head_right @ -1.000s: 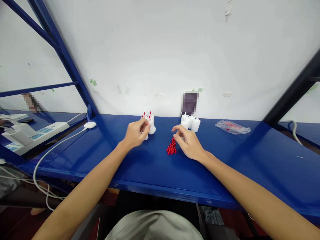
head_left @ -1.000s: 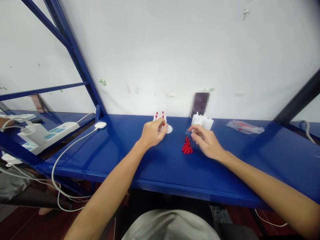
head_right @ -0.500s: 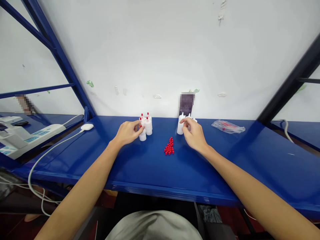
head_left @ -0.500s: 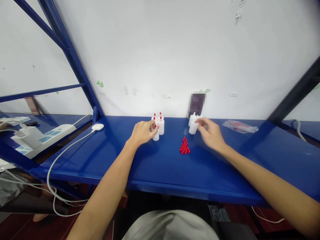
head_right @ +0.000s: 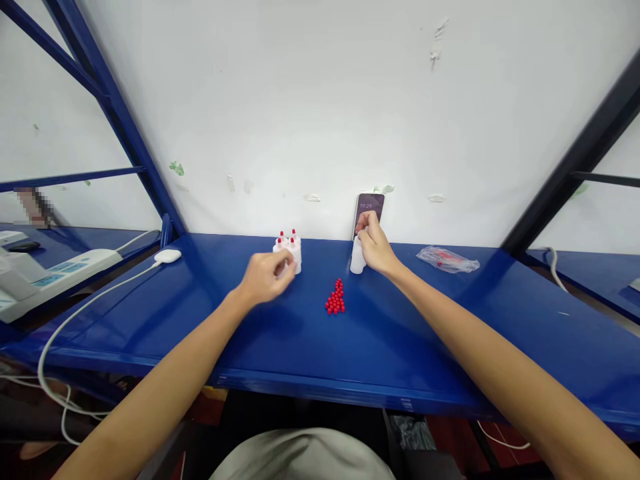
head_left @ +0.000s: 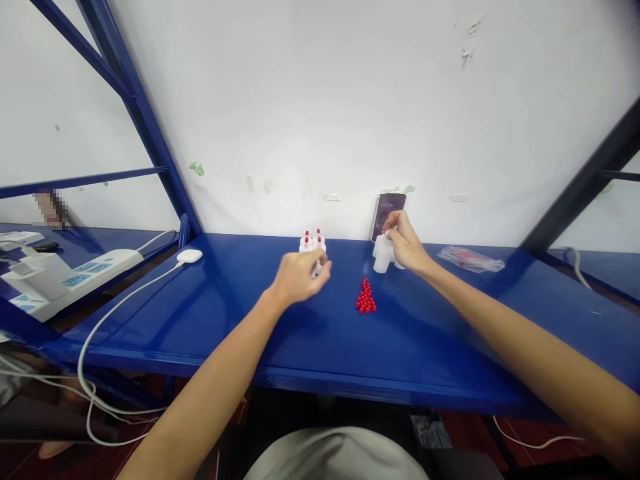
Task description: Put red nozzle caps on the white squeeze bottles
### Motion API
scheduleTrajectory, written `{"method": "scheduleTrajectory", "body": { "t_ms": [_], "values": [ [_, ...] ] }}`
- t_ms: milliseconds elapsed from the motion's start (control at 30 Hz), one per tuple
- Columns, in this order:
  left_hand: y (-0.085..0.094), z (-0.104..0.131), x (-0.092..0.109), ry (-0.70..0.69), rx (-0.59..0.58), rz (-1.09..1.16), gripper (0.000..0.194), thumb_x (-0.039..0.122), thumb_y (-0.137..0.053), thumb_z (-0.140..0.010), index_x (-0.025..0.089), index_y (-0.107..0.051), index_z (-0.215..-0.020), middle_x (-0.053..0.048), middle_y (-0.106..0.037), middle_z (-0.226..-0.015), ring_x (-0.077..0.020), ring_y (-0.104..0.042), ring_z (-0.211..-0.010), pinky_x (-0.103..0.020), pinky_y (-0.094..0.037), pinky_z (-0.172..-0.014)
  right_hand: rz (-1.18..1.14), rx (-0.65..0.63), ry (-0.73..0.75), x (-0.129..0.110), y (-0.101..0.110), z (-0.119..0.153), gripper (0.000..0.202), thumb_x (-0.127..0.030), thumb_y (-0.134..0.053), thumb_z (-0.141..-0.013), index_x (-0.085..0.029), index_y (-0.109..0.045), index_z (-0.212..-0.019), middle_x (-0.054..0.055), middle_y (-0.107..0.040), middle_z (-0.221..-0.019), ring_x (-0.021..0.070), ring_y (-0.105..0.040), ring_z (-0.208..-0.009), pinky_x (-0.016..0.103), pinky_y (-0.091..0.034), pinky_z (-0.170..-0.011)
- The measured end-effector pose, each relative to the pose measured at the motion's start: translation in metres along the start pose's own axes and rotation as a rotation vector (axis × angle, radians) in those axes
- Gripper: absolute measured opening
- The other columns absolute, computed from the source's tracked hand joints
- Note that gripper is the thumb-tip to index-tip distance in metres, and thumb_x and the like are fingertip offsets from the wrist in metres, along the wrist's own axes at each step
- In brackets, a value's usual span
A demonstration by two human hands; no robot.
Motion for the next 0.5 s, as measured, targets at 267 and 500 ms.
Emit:
{"method": "scheduleTrajectory", "body": {
  "t_ms": [267, 500],
  "values": [
    [-0.065, -0.006, 0.031, -0.148, -0.45, -0.01, 0.046, 0.02, -0.03, -0.098, 0.022, -0.044, -0.141, -0.01, -0.059, -0.111, -0.0199, -0.064, -0.086, -0.032, -0.049, -0.075, 0.134, -0.163, 0.048, 0.001, -0.005, 0.012, 0.021, -0.012, -0.039, -0.078, -0.025, -0.039, -0.095, 0.002, -0.052, -0.088, 0.0192, -0.049, -0.079, 0.037, -0.042, -0.074],
    [-0.079, -0.011, 0.024, -0.158, -0.504, 0.003, 0.043, 0.023, -0.032, -0.098, 0.03, -0.052, -0.136, -0.007, -0.054, -0.107, -0.018, -0.063, -0.077, -0.032, -0.049, -0.073, -0.277, -0.104, -0.205, 0.004, -0.006, 0.026, 0.023, -0.018, -0.045, -0.07, -0.025, -0.043, -0.092, -0.001, -0.056, -0.079, 0.0176, -0.054, -0.074, 0.035, -0.047, -0.072]
  ]
}}
Point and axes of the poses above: each hand's wrist, its own z-axis away from the middle knuckle, its own y-axis out of the back of the hand, x = y × z, the point moved 3 cm from there along -z, towards the middle knuckle
